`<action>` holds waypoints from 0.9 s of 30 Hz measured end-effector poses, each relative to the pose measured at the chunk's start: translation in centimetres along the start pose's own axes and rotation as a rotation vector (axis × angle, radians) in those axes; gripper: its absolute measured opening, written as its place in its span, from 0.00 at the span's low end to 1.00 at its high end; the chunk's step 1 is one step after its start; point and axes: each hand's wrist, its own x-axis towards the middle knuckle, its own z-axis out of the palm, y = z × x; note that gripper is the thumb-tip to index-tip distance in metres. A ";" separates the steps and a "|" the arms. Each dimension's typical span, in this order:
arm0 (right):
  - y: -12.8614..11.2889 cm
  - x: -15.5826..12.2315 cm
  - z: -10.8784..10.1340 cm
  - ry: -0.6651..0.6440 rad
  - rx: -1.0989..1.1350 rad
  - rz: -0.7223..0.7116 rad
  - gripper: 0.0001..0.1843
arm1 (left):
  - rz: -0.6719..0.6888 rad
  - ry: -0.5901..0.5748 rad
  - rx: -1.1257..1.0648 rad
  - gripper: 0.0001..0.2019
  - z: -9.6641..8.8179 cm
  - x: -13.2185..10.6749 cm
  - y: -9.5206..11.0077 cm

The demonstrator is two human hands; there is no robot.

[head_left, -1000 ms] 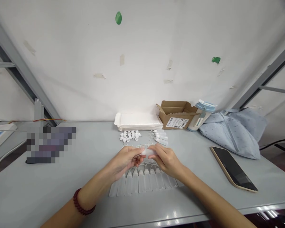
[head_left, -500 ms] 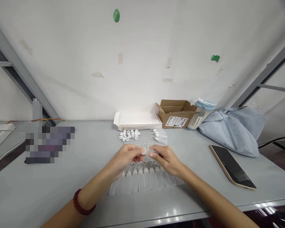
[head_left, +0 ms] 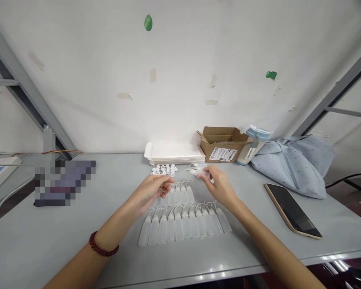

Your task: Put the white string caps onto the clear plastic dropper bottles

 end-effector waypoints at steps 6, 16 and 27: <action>1.1 0.4 0.0 -0.142 -0.179 0.245 0.17 | 0.030 0.083 0.003 0.11 -1.3 0.7 0.0; 1.4 0.6 0.2 -0.280 -0.346 0.315 0.14 | 0.008 0.060 0.056 0.11 -0.8 0.4 0.2; 2.2 0.8 -0.1 -0.261 -0.367 0.310 0.10 | 0.050 0.136 0.092 0.13 -2.1 1.5 -0.3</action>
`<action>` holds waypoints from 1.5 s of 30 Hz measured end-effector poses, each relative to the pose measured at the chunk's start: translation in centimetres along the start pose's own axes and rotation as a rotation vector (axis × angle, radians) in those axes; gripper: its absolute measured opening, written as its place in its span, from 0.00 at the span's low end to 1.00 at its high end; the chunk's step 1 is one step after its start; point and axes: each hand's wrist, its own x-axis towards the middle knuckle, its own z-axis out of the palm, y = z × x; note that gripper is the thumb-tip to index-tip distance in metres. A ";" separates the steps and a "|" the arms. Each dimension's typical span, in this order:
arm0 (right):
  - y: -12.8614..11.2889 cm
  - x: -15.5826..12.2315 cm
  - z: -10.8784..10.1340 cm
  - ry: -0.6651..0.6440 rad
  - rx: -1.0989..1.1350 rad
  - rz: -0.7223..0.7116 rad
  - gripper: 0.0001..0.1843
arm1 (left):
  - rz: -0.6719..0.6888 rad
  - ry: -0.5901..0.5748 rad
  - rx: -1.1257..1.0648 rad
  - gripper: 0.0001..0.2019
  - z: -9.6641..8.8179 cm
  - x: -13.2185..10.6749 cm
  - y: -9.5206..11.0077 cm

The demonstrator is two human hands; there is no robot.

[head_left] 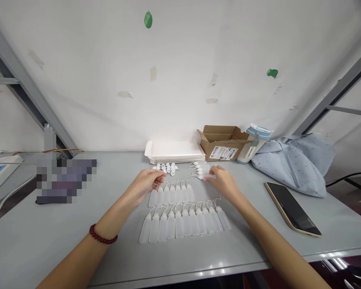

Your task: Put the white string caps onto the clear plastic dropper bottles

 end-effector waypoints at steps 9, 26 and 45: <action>0.5 0.3 0.1 -0.024 -0.007 0.018 0.09 | 0.029 0.060 0.039 0.12 -0.7 0.6 -0.2; -1.2 -1.1 -0.8 -0.059 0.346 -0.397 0.04 | 0.487 0.211 0.768 0.08 -1.0 2.0 -1.5; -2.0 -2.2 -0.6 -0.286 0.438 -0.584 0.12 | 0.537 -0.086 1.352 0.10 2.4 5.4 -0.1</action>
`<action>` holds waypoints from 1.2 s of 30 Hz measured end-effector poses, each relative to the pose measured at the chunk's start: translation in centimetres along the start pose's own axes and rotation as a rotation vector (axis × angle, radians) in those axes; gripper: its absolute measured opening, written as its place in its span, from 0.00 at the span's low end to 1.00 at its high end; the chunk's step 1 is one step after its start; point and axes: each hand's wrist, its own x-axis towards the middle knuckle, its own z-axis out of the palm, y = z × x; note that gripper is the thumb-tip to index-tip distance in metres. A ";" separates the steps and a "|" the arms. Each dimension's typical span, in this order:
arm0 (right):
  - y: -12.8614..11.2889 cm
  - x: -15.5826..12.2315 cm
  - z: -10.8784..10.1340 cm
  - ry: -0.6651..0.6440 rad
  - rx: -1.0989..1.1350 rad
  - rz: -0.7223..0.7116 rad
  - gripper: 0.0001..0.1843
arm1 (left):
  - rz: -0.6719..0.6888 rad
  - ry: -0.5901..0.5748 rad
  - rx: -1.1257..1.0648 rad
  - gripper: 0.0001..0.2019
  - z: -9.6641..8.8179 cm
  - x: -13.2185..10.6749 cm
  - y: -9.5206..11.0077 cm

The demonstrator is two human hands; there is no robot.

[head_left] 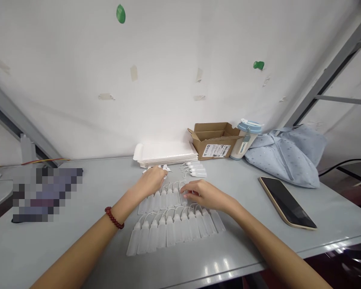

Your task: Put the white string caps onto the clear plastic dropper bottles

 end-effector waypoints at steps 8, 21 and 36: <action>0.1 0.0 0.1 -0.015 -0.005 -0.004 0.13 | 0.028 0.057 -0.027 0.09 -1.2 -1.1 0.3; 0.0 0.1 0.4 -0.013 -0.107 0.007 0.14 | -0.112 0.352 -0.354 0.12 -0.6 -7.6 0.1; 0.7 0.6 1.1 0.143 -0.184 -0.040 0.13 | -0.083 0.399 -0.405 0.09 -0.4 -7.7 1.1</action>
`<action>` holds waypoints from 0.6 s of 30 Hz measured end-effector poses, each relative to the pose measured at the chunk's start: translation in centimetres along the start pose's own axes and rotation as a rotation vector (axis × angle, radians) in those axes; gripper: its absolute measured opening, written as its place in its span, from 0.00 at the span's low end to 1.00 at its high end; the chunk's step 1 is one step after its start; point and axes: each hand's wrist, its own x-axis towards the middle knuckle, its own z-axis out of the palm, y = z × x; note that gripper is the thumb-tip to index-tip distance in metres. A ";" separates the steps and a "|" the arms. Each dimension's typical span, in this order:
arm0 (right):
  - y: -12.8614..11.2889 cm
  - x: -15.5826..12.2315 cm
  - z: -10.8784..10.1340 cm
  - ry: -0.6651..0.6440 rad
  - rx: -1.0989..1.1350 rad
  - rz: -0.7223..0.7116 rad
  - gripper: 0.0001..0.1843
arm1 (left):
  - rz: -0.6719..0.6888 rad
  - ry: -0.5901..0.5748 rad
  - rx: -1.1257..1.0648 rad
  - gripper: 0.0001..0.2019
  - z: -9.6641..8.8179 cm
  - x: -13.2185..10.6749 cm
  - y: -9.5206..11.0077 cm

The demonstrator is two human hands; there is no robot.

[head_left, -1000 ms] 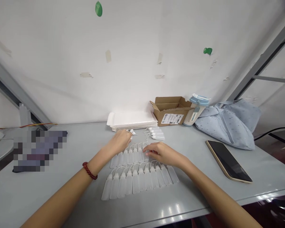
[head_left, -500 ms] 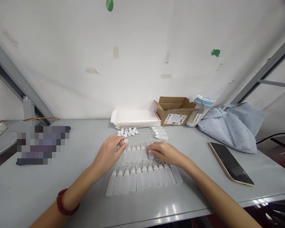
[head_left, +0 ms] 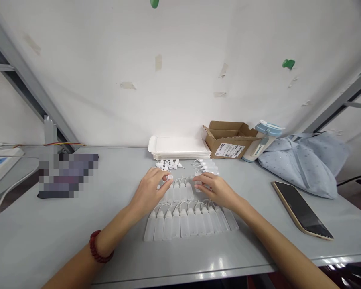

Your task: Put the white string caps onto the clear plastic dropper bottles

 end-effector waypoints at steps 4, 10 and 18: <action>0.0 0.0 0.2 0.107 0.009 -0.064 0.12 | -0.160 -0.066 -0.135 0.10 -0.3 -0.2 1.4; -0.6 -0.2 0.5 0.193 0.019 -0.146 0.13 | -0.297 -0.126 -0.290 0.12 -0.1 -0.3 2.2; -0.8 -0.2 0.3 0.275 0.071 -0.134 0.12 | -0.332 -0.200 -0.388 0.15 0.5 -0.3 1.7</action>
